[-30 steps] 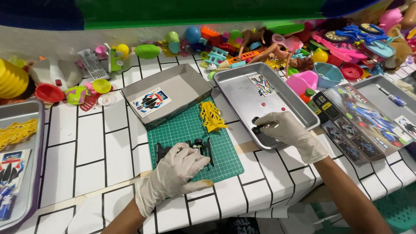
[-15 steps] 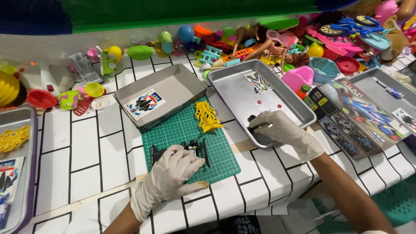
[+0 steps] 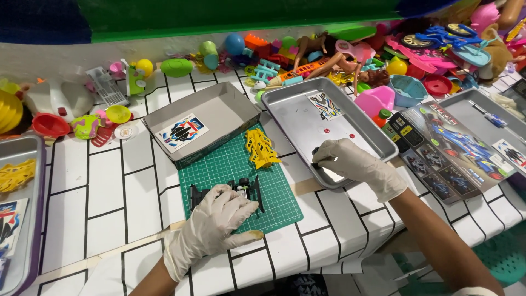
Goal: Assembling a Mini 4WD toy car by installing gears, motor, and chassis components.
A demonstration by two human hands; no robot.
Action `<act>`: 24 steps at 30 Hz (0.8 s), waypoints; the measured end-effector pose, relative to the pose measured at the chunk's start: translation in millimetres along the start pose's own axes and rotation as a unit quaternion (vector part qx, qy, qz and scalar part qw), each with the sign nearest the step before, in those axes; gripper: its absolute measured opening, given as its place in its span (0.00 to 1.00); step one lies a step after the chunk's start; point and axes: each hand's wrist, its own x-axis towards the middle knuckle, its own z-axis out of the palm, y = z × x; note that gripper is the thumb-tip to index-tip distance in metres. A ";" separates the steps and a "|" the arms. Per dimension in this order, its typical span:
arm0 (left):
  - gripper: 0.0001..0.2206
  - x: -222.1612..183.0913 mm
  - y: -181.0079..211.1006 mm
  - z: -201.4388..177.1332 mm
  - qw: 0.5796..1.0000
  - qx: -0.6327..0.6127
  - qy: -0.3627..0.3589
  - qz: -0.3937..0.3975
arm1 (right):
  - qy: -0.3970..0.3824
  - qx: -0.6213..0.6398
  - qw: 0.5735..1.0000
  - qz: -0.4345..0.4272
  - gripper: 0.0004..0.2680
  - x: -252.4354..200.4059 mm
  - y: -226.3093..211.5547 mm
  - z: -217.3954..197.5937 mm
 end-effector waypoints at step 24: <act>0.27 -0.1 -1.5 2.6 0.998 0.014 -0.057 -0.024 | 0.001 -0.035 0.999 0.004 0.09 -2.5 13.6 18.0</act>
